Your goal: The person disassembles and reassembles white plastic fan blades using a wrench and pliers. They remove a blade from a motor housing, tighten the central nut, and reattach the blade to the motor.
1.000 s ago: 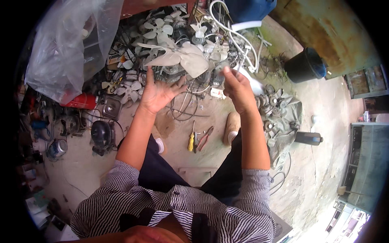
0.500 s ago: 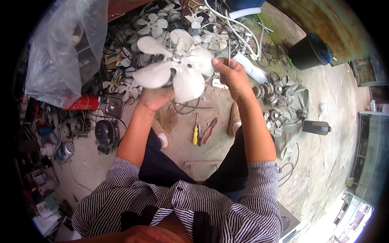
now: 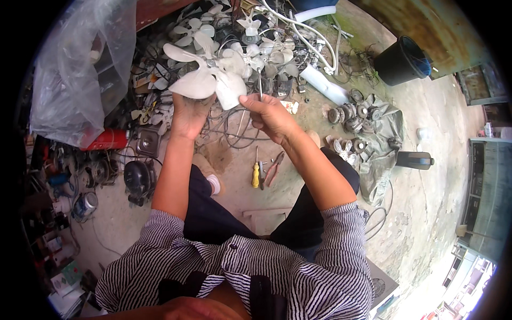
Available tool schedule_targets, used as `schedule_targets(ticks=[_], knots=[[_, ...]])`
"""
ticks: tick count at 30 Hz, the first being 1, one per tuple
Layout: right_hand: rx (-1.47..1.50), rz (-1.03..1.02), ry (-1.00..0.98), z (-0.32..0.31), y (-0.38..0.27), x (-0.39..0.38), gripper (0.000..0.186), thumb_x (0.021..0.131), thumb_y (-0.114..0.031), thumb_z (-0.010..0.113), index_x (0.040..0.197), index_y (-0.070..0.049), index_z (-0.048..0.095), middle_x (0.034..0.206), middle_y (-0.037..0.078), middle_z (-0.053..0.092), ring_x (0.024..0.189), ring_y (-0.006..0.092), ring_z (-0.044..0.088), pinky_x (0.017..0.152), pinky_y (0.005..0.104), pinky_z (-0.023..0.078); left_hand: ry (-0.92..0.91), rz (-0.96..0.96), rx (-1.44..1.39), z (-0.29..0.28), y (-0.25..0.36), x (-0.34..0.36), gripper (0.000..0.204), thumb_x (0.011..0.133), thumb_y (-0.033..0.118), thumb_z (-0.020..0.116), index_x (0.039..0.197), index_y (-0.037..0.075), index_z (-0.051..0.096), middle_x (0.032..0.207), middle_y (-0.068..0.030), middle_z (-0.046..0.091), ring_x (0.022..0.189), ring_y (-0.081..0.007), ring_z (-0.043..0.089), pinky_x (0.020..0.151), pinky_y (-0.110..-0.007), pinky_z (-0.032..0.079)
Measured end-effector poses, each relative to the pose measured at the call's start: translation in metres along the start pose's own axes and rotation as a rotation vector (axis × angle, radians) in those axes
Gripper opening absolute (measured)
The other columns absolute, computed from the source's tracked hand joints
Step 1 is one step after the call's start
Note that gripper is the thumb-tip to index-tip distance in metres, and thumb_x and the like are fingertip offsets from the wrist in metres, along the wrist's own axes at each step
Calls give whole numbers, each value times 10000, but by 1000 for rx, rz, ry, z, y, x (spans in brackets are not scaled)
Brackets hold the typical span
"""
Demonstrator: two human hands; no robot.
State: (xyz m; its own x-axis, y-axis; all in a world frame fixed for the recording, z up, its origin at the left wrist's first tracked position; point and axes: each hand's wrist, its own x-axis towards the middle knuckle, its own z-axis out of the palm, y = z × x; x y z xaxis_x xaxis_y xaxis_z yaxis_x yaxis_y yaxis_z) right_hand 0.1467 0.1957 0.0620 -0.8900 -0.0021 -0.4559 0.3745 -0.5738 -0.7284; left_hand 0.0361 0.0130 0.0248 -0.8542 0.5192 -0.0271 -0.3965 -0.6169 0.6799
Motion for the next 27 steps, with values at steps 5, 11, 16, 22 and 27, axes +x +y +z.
schedule_targets(ticks=[5, 11, 16, 22, 27], knots=[[-142, -147, 51, -5, -5, 2, 219, 816, -290, 729, 875, -93, 650, 651, -84, 504, 511, 32, 340, 469, 196, 252, -182, -266, -431, 0, 10, -4, 573, 929, 525, 413, 1286, 81, 468, 1300, -81, 507, 1188, -239, 503, 1014, -449, 415], [-279, -307, 237, -33, -24, 13, 243, 809, -315, 734, 841, -88, 652, 630, -74, 509, 497, 33, 354, 464, 193, 274, -242, -230, -165, -17, 0, -11, 417, 924, 366, 538, 1267, 131, 503, 1252, -52, 561, 1134, -199, 550, 1000, -380, 438], [-261, -201, 196, -34, -17, 12, 227, 806, -311, 739, 826, -107, 642, 628, -82, 494, 498, 40, 342, 460, 212, 269, 54, -133, -165, 16, -2, -13, 564, 897, 505, 528, 1315, 136, 438, 1295, -42, 528, 1202, -203, 498, 1060, -384, 378], [-620, -465, 169, -15, -7, 7, 336, 879, -327, 652, 963, -8, 591, 747, -30, 530, 679, 67, 447, 599, 239, 379, 97, -187, -232, 18, 13, -2, 653, 870, 552, 483, 1332, 91, 444, 1329, -79, 496, 1221, -261, 466, 1039, -463, 368], [-721, -601, 205, -29, -3, 16, 329, 925, -307, 582, 1048, -4, 544, 784, 2, 534, 704, 87, 452, 643, 259, 395, 114, -305, -372, -3, 14, -1, 682, 837, 591, 501, 1304, 96, 468, 1306, -101, 494, 1184, -296, 466, 986, -481, 392]])
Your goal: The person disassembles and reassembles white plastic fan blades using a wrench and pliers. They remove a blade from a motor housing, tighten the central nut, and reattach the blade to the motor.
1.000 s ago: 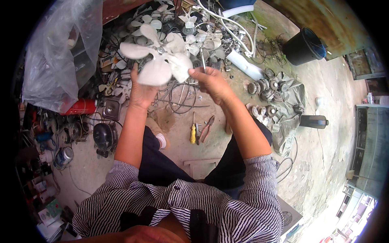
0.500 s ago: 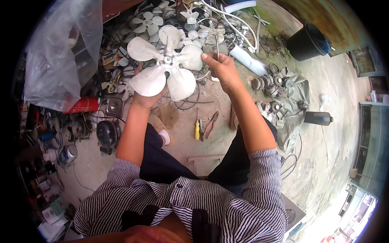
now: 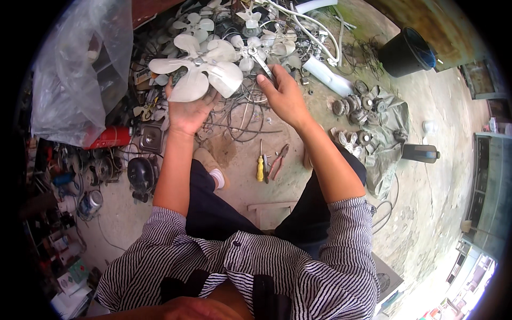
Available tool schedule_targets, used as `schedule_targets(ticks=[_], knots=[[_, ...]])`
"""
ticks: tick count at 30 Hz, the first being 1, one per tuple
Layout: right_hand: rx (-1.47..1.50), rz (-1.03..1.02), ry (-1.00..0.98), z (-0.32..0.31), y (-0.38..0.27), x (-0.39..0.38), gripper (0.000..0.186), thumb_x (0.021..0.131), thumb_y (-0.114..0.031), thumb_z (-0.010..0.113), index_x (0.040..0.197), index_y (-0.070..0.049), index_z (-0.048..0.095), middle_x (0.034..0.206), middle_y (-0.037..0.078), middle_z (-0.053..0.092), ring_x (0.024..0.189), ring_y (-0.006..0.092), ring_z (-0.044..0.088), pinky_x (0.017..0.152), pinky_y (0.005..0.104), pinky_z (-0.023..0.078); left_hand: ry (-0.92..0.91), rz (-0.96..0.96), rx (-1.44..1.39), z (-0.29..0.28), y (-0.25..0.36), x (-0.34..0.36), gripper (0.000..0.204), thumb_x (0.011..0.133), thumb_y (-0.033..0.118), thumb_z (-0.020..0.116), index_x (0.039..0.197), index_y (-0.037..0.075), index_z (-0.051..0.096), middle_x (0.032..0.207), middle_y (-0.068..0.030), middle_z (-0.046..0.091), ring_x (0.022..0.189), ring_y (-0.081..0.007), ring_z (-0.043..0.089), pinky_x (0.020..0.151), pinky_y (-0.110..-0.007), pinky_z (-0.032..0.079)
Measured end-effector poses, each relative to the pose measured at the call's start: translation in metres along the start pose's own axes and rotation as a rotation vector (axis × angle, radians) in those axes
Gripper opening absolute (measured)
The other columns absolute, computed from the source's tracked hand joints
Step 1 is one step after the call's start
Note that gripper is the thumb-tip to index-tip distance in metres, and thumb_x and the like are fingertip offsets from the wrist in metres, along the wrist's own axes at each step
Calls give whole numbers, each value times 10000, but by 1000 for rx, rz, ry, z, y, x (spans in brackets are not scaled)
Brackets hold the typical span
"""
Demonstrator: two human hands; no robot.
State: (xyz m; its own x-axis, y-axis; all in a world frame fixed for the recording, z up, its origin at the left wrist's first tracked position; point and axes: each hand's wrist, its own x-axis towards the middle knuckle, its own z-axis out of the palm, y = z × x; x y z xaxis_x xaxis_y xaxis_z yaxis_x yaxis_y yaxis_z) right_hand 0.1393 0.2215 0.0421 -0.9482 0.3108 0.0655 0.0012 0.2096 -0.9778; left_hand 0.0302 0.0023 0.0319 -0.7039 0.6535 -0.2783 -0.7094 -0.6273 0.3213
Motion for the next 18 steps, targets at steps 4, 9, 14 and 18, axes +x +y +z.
schedule_targets(ticks=[4, 9, 14, 18], knots=[[-13, 28, 6, -3, -15, -4, 277, 958, -270, 523, 1050, -10, 538, 789, 5, 527, 714, 92, 455, 660, 252, 396, 28, -31, -39, 6, -1, -2, 664, 830, 593, 498, 1283, 109, 482, 1309, -96, 475, 1182, -331, 444, 986, -494, 387], [173, 9, -82, -11, -4, 1, 236, 977, -229, 482, 1052, -14, 540, 795, 4, 552, 704, 75, 474, 652, 228, 410, -49, -46, -23, -1, -1, 0, 679, 856, 570, 460, 1339, 93, 424, 1366, -123, 407, 1280, -341, 347, 1038, -563, 327], [313, 220, -141, -12, -32, -7, 235, 983, -255, 467, 1058, -46, 545, 757, -22, 535, 613, 39, 429, 538, 192, 354, -4, -57, 23, 4, -3, -1, 704, 833, 610, 480, 1312, 94, 454, 1331, -108, 457, 1220, -323, 409, 994, -520, 364], [324, 317, -33, -14, -36, -9, 279, 981, -330, 467, 1039, -80, 577, 692, -72, 467, 576, 8, 341, 508, 166, 258, -44, -70, 47, 8, -7, -3, 747, 810, 637, 504, 1311, 85, 455, 1313, -100, 488, 1195, -285, 451, 959, -484, 398]])
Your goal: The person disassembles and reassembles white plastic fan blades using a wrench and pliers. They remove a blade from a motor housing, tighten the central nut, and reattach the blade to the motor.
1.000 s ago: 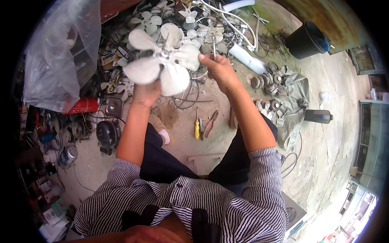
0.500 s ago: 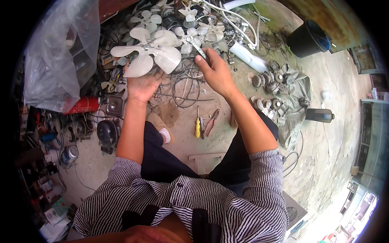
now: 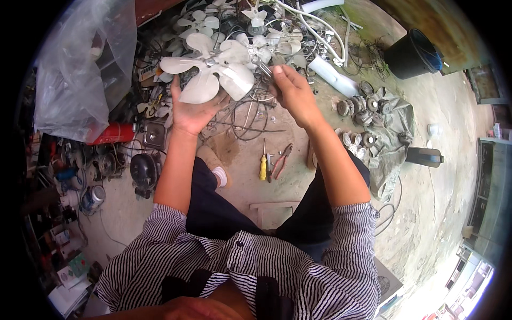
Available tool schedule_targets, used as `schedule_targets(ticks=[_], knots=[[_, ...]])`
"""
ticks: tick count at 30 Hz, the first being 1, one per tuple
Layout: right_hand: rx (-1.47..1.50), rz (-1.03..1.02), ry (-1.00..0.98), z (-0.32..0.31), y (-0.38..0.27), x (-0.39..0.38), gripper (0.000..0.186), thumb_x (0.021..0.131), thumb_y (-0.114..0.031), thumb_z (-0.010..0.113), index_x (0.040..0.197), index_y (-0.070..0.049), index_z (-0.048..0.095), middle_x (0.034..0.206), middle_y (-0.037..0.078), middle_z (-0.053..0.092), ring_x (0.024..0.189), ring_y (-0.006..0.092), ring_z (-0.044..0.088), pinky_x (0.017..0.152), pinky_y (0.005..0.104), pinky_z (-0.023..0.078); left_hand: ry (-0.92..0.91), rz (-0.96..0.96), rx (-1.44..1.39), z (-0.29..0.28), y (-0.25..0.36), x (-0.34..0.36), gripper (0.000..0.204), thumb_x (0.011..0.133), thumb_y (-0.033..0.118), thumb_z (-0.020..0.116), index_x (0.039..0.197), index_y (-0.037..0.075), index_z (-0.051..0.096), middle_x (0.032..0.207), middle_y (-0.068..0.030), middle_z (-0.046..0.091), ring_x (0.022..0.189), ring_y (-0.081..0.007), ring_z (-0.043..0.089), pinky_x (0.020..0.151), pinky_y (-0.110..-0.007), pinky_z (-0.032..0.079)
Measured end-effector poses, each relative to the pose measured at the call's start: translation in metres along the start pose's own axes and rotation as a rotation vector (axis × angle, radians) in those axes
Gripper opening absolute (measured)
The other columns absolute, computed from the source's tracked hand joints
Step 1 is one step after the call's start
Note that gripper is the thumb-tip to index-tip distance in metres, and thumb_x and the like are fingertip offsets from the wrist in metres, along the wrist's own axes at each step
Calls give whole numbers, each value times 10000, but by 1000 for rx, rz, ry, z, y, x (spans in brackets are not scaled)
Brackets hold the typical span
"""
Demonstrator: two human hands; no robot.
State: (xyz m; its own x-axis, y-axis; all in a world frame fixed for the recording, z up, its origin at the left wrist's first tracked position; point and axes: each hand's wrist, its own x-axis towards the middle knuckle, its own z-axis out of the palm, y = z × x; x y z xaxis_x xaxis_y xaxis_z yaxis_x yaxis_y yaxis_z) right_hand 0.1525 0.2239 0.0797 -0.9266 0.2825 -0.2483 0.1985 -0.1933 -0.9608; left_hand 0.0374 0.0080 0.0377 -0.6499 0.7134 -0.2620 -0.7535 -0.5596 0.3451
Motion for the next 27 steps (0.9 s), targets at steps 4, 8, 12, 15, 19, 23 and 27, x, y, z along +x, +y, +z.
schedule_targets(ticks=[4, 8, 12, 15, 19, 23, 27], knots=[[117, 29, 139, 1, 2, 2, 302, 979, -312, 477, 1055, -59, 622, 702, -70, 474, 596, 24, 367, 539, 169, 284, 42, 5, -57, 7, -4, 0, 849, 799, 699, 493, 1374, 81, 396, 1372, -129, 429, 1259, -345, 376, 1045, -555, 306], [221, 107, -18, -3, 3, 1, 273, 974, -284, 491, 1056, -61, 627, 716, -74, 468, 588, 29, 368, 534, 168, 288, -1, -23, -50, 4, -10, 3, 837, 815, 693, 475, 1371, 72, 395, 1366, -119, 454, 1264, -306, 402, 1054, -526, 316], [143, 91, -202, 6, -5, -10, 230, 972, -259, 492, 1038, -68, 603, 691, -64, 473, 540, 31, 364, 487, 167, 277, -46, -27, 51, -11, -15, 5, 768, 817, 583, 578, 1360, 68, 403, 1315, -102, 507, 1210, -262, 477, 1031, -436, 381], [84, 120, -221, 4, -5, -10, 216, 984, -290, 464, 1029, -102, 559, 667, -76, 430, 518, 13, 295, 460, 170, 210, -68, -2, 193, -5, -21, 2, 747, 791, 475, 685, 1352, 68, 408, 1290, -97, 529, 1183, -248, 511, 1027, -400, 401], [56, 149, -212, 7, -2, -9, 228, 988, -307, 449, 1014, -111, 562, 659, -81, 411, 519, 11, 256, 462, 170, 189, -44, -21, 255, 2, -24, -4, 714, 765, 366, 755, 1330, 81, 425, 1264, -79, 543, 1167, -237, 527, 1015, -394, 415], [37, 169, -230, 8, 0, -8, 245, 988, -304, 443, 992, -99, 578, 659, -83, 406, 529, 18, 264, 480, 169, 205, -32, -42, 245, 2, -25, -3, 661, 776, 312, 755, 1310, 78, 443, 1233, -72, 560, 1144, -225, 544, 999, -384, 431], [53, 194, -256, 7, 6, -5, 283, 990, -307, 436, 980, -76, 599, 664, -78, 426, 552, 30, 294, 499, 180, 231, 4, -49, 254, 4, -25, -3, 621, 786, 273, 746, 1295, 68, 455, 1220, -73, 567, 1125, -216, 556, 978, -379, 444]])
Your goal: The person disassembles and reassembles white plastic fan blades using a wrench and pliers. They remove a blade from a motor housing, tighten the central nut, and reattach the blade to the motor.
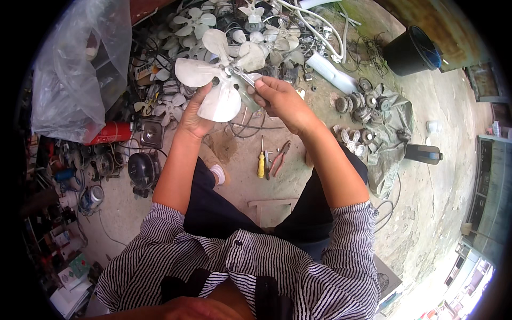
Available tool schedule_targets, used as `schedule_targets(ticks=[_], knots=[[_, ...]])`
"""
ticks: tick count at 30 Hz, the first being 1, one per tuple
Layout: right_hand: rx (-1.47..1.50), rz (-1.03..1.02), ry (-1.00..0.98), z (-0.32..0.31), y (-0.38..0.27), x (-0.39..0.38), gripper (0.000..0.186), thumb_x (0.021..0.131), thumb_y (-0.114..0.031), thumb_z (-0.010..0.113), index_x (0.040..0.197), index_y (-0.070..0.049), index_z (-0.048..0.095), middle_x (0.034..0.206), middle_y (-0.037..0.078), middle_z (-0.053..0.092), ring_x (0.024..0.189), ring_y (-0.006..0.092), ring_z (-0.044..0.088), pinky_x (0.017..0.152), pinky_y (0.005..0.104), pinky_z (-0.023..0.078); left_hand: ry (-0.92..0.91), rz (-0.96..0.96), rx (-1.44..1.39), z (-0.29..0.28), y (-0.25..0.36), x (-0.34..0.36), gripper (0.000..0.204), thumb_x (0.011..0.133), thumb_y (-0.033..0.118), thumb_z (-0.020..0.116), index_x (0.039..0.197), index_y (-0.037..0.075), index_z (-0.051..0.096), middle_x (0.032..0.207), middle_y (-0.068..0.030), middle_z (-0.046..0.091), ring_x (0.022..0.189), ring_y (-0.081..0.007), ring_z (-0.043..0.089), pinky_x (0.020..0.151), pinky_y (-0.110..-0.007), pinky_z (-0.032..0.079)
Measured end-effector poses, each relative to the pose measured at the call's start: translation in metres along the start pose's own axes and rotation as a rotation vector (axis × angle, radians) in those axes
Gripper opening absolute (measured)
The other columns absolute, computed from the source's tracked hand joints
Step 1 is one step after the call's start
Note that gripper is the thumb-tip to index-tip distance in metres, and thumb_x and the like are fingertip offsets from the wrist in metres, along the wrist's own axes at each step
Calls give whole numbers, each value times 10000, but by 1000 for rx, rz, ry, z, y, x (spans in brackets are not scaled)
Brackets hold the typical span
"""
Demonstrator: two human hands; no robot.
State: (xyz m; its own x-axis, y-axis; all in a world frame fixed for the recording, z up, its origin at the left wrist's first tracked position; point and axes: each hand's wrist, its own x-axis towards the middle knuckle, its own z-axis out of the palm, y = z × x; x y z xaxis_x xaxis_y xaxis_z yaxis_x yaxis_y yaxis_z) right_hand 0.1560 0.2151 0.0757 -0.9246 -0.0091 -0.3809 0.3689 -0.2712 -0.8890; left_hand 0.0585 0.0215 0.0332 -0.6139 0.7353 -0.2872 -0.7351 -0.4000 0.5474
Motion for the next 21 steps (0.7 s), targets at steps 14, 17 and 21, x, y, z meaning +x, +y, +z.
schedule_targets(ticks=[14, 17, 21], knots=[[21, 3, -14, 4, 9, 6, 258, 967, -296, 510, 944, -59, 610, 749, -35, 561, 618, 50, 495, 542, 196, 405, 29, -13, 33, -2, 3, -1, 542, 771, 192, 750, 1235, 71, 497, 1119, -44, 603, 1041, -194, 587, 920, -359, 470], [-138, -37, 21, 2, 8, 6, 260, 973, -301, 499, 929, -65, 600, 743, -31, 560, 595, 48, 489, 536, 199, 404, 46, 84, 94, -7, 1, 2, 560, 756, 145, 754, 1244, 71, 489, 1134, -41, 589, 1062, -186, 567, 932, -349, 460], [-33, -2, -28, 3, 11, 6, 260, 984, -296, 474, 887, -79, 581, 715, -20, 545, 556, 44, 458, 505, 194, 376, 53, 103, 103, -10, -2, 3, 584, 741, 109, 759, 1251, 73, 476, 1166, -42, 565, 1092, -179, 539, 955, -341, 440]])
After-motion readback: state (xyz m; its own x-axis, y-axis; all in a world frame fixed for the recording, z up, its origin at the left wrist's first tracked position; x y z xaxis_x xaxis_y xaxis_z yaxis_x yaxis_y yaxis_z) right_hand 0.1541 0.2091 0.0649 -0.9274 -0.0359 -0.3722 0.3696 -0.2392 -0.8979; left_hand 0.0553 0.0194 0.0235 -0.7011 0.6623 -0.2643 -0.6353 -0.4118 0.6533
